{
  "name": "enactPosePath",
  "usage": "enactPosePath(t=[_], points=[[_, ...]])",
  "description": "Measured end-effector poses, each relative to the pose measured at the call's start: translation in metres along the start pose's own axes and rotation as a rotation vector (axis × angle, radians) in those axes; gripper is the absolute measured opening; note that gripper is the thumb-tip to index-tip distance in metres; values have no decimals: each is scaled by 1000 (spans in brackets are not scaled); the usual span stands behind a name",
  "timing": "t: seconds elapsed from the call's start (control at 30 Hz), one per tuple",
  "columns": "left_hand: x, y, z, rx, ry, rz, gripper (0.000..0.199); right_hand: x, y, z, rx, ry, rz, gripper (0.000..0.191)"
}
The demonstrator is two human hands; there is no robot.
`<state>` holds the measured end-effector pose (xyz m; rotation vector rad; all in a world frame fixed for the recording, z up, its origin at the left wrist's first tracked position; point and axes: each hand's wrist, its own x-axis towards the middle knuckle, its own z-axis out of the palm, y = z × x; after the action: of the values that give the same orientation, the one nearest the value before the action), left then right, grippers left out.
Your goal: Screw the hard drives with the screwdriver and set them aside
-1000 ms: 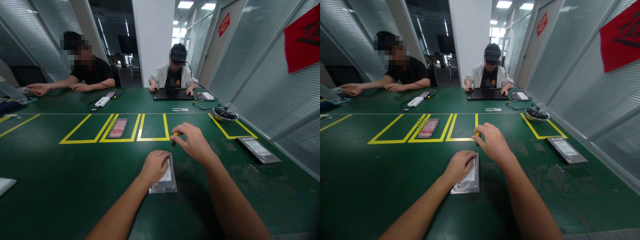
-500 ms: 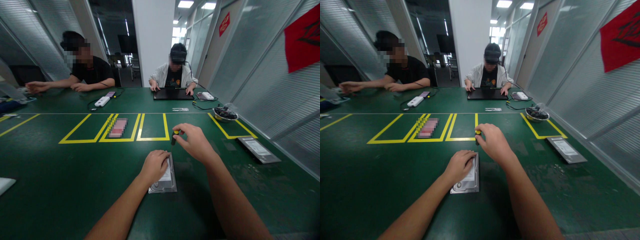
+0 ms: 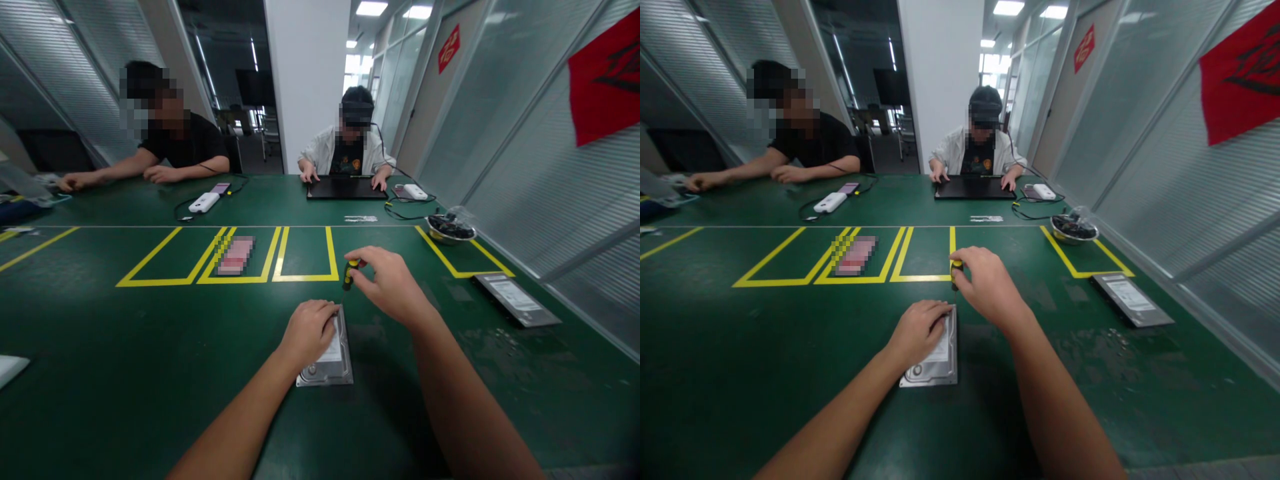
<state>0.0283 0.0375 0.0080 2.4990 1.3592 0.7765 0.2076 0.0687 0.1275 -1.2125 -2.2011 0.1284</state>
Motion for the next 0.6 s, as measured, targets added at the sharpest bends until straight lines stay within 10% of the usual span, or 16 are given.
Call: enactPosePath(t=[0.6], points=[[0,2,-1,3,0,7,32,0,-2,5,20,-8,3,15]])
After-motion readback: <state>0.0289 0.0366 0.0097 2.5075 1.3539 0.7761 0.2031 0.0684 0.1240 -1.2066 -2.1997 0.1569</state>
